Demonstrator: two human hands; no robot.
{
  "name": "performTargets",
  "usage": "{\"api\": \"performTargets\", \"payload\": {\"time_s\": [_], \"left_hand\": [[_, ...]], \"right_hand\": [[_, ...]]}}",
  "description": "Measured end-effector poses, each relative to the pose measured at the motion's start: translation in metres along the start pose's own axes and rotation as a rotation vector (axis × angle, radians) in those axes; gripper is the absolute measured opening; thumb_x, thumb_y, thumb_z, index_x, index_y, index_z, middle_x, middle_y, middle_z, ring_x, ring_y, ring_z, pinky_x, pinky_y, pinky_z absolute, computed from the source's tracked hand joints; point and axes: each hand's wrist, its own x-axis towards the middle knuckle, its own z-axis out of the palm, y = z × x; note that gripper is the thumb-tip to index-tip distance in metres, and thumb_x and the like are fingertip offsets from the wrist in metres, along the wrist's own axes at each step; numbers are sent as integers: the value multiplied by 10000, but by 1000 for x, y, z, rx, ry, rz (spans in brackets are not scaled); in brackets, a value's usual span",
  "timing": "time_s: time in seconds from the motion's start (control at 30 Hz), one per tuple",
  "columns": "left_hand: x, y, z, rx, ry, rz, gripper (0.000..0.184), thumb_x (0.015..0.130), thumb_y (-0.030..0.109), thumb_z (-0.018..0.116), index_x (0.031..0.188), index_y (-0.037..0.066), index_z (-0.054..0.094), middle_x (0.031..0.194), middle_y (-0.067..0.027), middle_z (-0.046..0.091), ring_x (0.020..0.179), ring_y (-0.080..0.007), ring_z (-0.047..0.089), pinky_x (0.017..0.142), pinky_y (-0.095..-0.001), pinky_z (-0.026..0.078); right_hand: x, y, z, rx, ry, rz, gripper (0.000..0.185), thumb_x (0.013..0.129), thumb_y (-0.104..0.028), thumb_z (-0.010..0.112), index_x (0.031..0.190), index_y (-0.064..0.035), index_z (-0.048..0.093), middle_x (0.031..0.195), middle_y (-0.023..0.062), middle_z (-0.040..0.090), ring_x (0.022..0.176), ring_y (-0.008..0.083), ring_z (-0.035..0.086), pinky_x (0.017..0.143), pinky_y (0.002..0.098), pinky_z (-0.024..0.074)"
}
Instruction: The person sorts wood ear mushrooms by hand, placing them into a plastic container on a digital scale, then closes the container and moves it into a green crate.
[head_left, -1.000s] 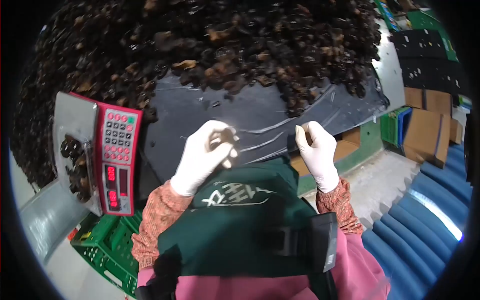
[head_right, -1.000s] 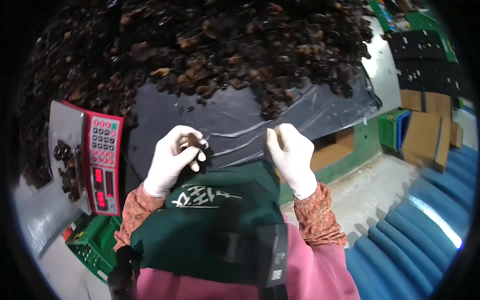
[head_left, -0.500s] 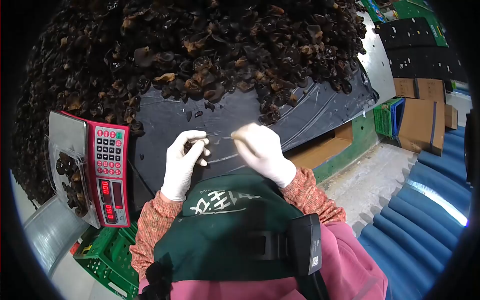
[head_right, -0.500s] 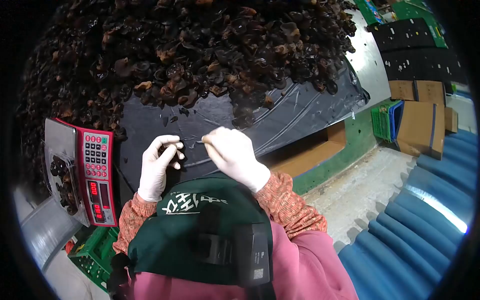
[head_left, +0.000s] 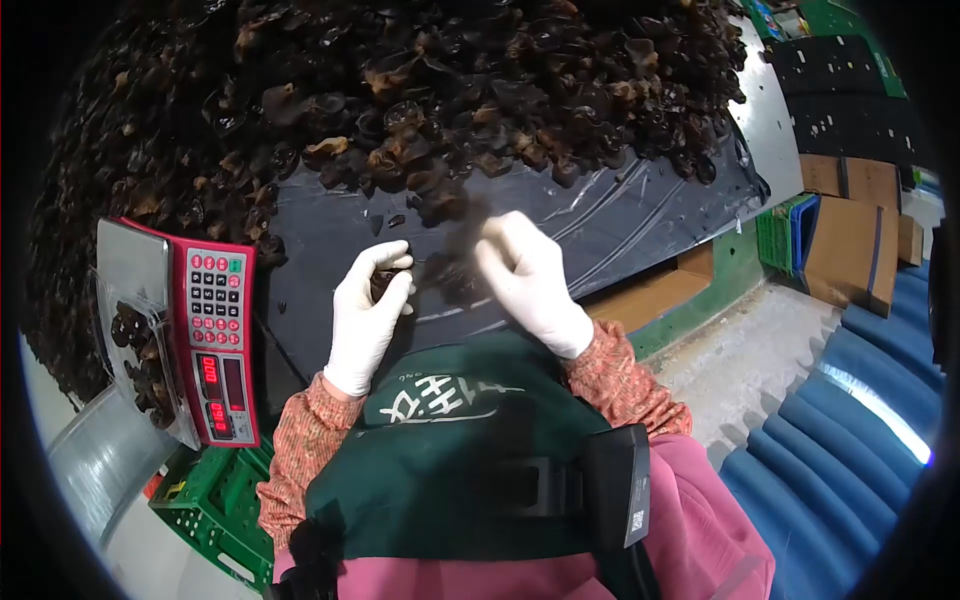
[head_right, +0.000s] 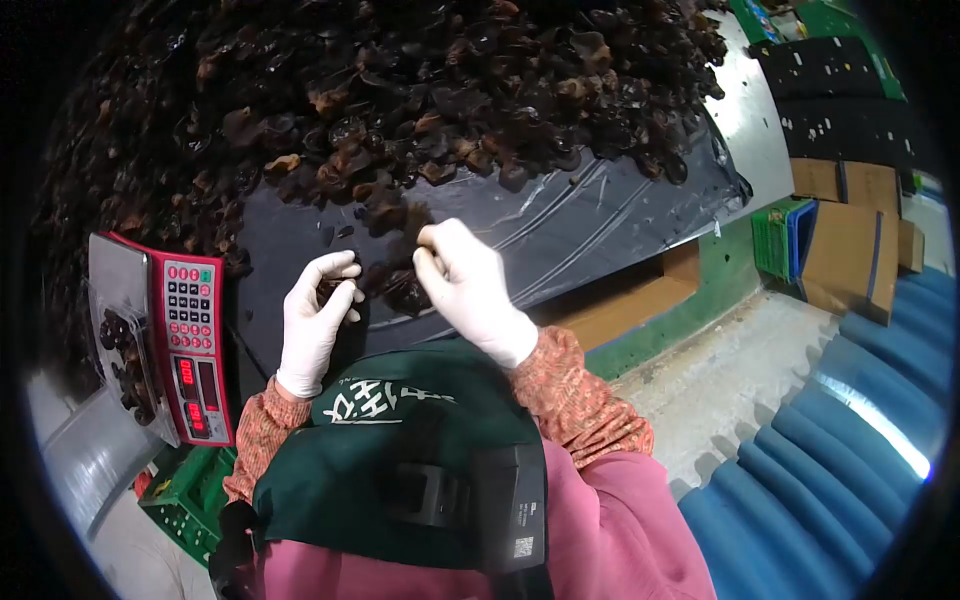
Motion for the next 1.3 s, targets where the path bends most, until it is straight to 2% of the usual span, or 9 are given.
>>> {"api": "performTargets", "payload": {"time_s": [0.4,0.53,0.6,0.77,0.9,1.1,1.13,1.2,1.3], "left_hand": [[-4,-5,-20,58,70,49,342,991,40,649,1331,18,636,1159,-35,665,889,-80,611,773,-220,519],[-4,1,-8,560,124,372,293,890,91,776,1158,26,677,1059,-65,628,904,-162,619,794,-298,523],[-3,2,1,726,107,384,257,835,96,807,1022,30,644,1017,-90,575,904,-235,623,813,-316,514],[0,-9,-2,293,-55,243,167,908,79,748,939,27,592,942,-52,655,788,-139,612,750,-275,504],[-8,0,-21,-206,-148,-113,90,981,92,660,1024,26,616,890,-120,751,684,-91,637,582,-236,485],[-17,4,-27,-329,-77,-130,190,990,112,645,1155,18,637,972,-67,717,753,-122,679,589,-222,492],[-18,6,-25,-325,-77,-126,225,983,86,635,1199,25,640,968,-50,702,757,-116,681,594,-219,498],[-17,10,-19,-315,-83,-117,320,969,35,614,1287,37,646,961,-15,672,767,-105,686,606,-215,510],[-15,7,-12,105,-52,34,355,962,41,606,1313,23,654,1006,-74,714,875,-120,692,758,-259,549]], "right_hand": [[-8,6,-37,20,-58,326,182,945,-40,682,1122,1,696,794,12,666,628,42,507,605,223,454],[-16,15,-36,-74,95,268,419,942,-35,706,1348,4,612,798,2,670,614,38,498,616,209,465],[-16,12,-41,-65,120,288,405,950,-44,710,1342,4,622,791,-6,655,623,33,497,628,203,464],[-17,10,-46,-38,134,241,336,962,-50,706,1291,5,662,802,-19,642,639,25,483,638,195,454],[-13,6,-44,-73,146,238,285,964,-39,699,1246,1,686,821,-26,640,646,23,478,643,189,447],[-8,-8,-49,-397,87,-33,441,828,-138,841,1232,-41,691,1079,72,678,717,127,624,684,257,539],[-9,-11,-46,-428,68,-133,561,757,-225,885,1258,-75,681,1219,127,644,919,244,699,782,346,584],[-10,-8,-41,-649,-21,-197,576,764,-262,873,1277,-97,670,1243,138,629,1079,309,686,873,391,578],[-8,14,-42,-543,-13,-118,314,814,-149,785,1106,-81,690,1142,131,631,966,313,686,814,394,574]]}}
